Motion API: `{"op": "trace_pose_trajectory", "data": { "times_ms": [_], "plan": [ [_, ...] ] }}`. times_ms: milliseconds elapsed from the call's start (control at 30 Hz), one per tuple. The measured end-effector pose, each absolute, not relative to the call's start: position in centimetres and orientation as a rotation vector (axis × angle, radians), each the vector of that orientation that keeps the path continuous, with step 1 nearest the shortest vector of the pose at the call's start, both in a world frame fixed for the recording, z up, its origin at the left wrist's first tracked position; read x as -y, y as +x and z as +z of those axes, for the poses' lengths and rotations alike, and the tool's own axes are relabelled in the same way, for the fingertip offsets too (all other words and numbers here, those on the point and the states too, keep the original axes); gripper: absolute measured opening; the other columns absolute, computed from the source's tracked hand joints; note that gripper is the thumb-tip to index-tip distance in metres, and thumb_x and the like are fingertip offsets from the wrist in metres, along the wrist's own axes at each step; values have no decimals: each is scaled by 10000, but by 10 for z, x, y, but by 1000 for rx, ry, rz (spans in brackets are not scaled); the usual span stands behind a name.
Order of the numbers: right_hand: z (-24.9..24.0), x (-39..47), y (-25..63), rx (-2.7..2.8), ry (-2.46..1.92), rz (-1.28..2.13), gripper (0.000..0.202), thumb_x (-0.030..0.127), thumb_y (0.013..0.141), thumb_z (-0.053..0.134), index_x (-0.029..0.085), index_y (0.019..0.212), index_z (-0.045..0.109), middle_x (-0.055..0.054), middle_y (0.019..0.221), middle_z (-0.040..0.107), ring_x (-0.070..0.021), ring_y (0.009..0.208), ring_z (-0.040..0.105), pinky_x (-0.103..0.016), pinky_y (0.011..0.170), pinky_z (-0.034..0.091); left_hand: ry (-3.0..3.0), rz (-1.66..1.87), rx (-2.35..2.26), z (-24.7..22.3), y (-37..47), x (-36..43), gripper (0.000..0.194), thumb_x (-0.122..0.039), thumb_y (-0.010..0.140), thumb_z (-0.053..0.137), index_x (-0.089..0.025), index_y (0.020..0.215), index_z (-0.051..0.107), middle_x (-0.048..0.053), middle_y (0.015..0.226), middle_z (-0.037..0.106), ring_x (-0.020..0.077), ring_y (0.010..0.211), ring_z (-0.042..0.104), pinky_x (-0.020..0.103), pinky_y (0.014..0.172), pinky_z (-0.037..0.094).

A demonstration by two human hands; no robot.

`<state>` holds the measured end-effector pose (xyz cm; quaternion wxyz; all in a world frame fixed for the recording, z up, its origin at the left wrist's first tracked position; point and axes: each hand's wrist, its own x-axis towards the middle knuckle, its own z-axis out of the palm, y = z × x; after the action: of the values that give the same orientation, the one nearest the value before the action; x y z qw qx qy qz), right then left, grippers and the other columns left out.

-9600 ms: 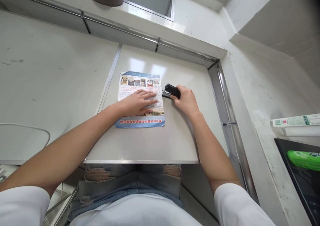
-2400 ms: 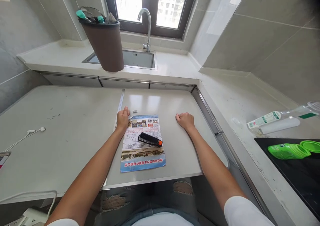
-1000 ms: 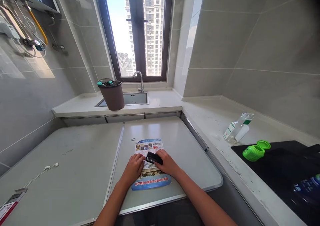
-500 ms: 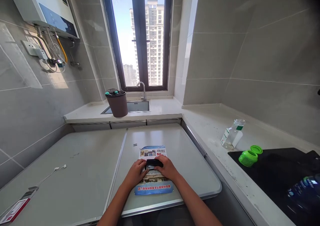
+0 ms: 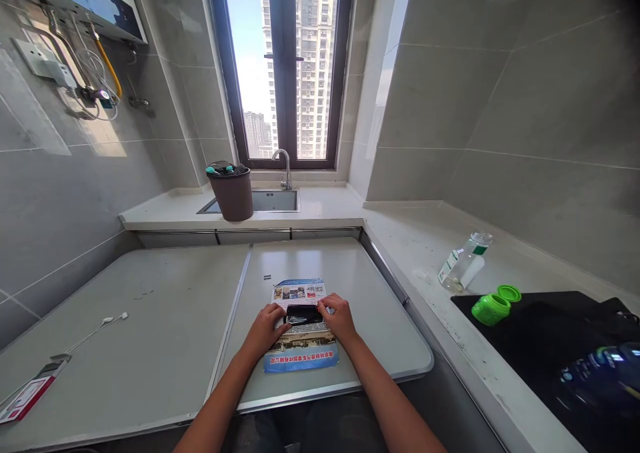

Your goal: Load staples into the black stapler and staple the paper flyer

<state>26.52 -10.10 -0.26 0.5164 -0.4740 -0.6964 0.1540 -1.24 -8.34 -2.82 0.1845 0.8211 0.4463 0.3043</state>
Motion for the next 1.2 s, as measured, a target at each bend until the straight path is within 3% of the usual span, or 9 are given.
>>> {"op": "trace_pose_trajectory", "data": {
  "times_ms": [500, 600, 700, 800, 933, 1033, 1200],
  "plan": [
    [-4, 102, 263, 1741, -1092, 373, 309, 253, 1005, 542, 258, 736, 694, -55, 864, 767, -255, 900, 665, -418, 840, 564, 2216, 903, -1277, -23, -12, 83, 179, -351, 853, 810, -217, 918, 711, 78, 1035, 708, 287, 1038, 625, 413, 907, 506],
    [-1, 103, 263, 1763, -1081, 439, 104, 312, 967, 676, 265, 1031, 742, -68, 1102, 760, -265, 1090, 662, -445, 992, 548, 2220, 896, -1253, -23, -13, 83, 166, -362, 866, 795, -218, 904, 721, 77, 1026, 714, 283, 1027, 631, 412, 906, 504],
    [-2, 103, 261, 1883, -1129, 523, 510, 313, 819, 861, 264, 1296, 687, -95, 1248, 705, -277, 1185, 644, -452, 1050, 529, 2183, 891, -1212, -21, -15, 84, 157, -380, 910, 744, -223, 912, 745, 84, 1046, 726, 277, 1046, 647, 417, 934, 509],
    [-5, 102, 260, 2015, -1210, 498, 421, 280, 769, 904, 242, 1158, 746, -85, 1112, 717, -277, 1082, 659, -437, 982, 538, 2129, 933, -1196, -17, -16, 86, 186, -408, 911, 732, -226, 928, 766, 92, 1053, 740, 278, 1054, 667, 421, 948, 519],
    [-5, 106, 259, 2087, -1154, 355, 222, 280, 847, 841, 224, 1033, 735, -71, 993, 734, -274, 1005, 639, -431, 925, 534, 2055, 1021, -1158, -6, -16, 90, 177, -389, 885, 733, -225, 937, 774, 82, 1048, 751, 269, 1038, 692, 408, 959, 522],
    [-2, 113, 254, 2175, -1030, 240, 225, 188, 876, 752, 240, 1089, 703, -80, 1139, 761, -293, 1088, 619, -463, 985, 526, 1991, 1068, -1150, 1, -17, 92, 155, -346, 862, 712, -215, 927, 763, 62, 976, 740, 246, 955, 688, 379, 913, 519],
    [-4, 115, 244, 2335, -877, 117, 537, 68, 775, 665, 206, 1292, 632, -125, 1517, 614, -354, 1440, 488, -584, 1202, 418, 1816, 1111, -1131, 1, -20, 88, 190, -357, 814, 726, -186, 897, 740, 49, 924, 722, 221, 885, 661, 328, 839, 513]
  ]
}}
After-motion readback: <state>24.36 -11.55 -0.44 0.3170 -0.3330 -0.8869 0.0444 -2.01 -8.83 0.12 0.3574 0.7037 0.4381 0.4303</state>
